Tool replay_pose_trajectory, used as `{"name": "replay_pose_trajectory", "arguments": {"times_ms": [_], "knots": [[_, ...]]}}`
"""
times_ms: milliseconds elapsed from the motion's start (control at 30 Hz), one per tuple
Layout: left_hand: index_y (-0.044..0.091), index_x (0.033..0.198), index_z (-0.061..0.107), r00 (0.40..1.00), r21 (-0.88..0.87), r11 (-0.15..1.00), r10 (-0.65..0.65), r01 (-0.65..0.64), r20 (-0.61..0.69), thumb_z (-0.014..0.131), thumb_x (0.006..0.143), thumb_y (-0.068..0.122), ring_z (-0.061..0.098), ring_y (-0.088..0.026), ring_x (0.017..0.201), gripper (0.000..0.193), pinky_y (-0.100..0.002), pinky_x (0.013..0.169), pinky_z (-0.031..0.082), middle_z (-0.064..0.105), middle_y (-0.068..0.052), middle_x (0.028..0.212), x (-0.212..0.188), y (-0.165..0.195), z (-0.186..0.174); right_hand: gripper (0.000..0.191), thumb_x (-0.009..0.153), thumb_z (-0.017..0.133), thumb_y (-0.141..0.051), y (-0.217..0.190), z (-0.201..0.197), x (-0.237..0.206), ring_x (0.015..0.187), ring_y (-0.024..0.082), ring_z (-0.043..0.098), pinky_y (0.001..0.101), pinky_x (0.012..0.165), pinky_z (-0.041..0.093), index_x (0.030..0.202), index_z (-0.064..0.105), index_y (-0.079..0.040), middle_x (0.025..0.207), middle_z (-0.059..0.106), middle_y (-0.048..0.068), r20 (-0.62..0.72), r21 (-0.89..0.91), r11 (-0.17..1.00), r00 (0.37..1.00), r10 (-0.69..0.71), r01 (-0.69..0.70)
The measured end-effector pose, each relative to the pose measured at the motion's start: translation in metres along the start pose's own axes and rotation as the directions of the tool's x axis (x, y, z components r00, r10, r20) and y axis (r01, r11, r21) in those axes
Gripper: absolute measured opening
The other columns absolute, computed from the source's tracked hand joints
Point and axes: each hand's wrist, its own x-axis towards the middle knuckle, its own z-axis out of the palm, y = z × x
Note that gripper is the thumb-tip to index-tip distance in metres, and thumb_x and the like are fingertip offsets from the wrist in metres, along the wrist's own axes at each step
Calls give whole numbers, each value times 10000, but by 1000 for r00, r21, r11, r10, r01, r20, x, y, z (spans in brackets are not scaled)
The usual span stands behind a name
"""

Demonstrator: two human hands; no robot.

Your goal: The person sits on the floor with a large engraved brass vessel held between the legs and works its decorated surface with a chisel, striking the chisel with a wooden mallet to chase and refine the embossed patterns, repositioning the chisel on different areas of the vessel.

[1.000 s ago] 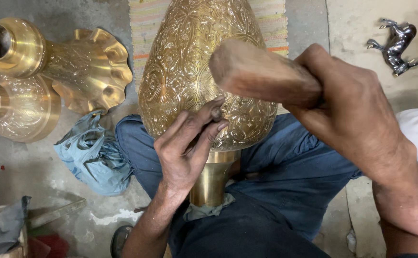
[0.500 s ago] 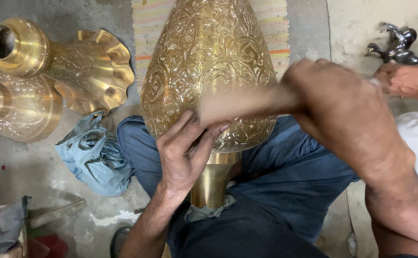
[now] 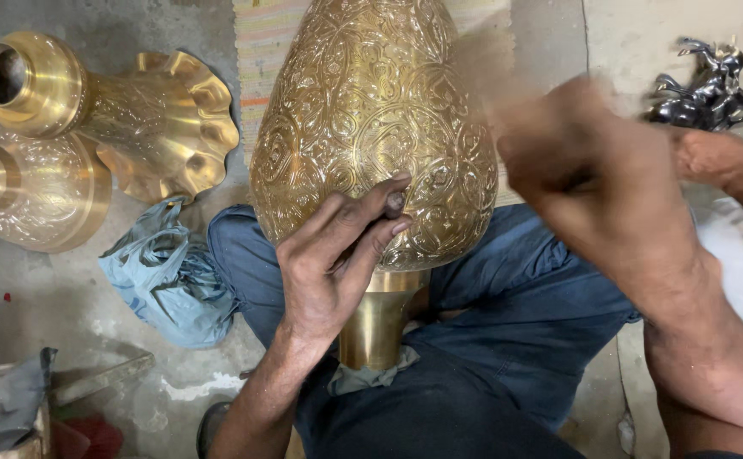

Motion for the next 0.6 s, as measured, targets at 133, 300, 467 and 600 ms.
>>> {"name": "replay_pose_trajectory", "arguments": {"times_ms": [133, 300, 467, 600], "knots": [[53, 1154, 752, 1000, 77, 997, -1, 1, -3, 851, 908, 62, 601, -91, 683, 265, -297, 590, 492, 651, -36, 843, 2, -1, 1, 292, 741, 827, -88, 10, -5, -3, 775, 216, 705, 399, 715, 567, 1009, 712, -68, 849, 715, 73, 23, -524, 802, 946, -322, 286], [62, 1302, 710, 1000, -40, 999, 24, -24, 7, 794, 949, 46, 656, -67, 770, 363, -250, 633, 568, 743, -14, 991, 0, -4, 3, 191, 976, 724, -109, 31, 6, -13, 813, 118, 729, 289, 689, 600, 1117, 595, -114, 886, 688, 16, -104, 372, 927, 990, 90, -45], [117, 1206, 716, 999, 60, 998, 34, -34, 1, 852, 921, 73, 656, -65, 767, 318, -252, 628, 547, 730, -20, 954, 1, -4, 3, 256, 889, 827, -64, 46, 9, -17, 725, 214, 714, 400, 718, 600, 1078, 656, -47, 792, 699, 80, 172, -441, 846, 954, -247, 299], [71, 1338, 691, 999, -34, 999, 38, -37, 14, 797, 957, 33, 696, -85, 848, 398, -252, 721, 606, 743, -25, 1030, 2, 0, 1, 284, 1037, 794, -68, 43, 12, -22, 912, 231, 728, 341, 756, 580, 1197, 571, 2, 1019, 691, 138, -148, 101, 987, 983, -112, 127]]}}
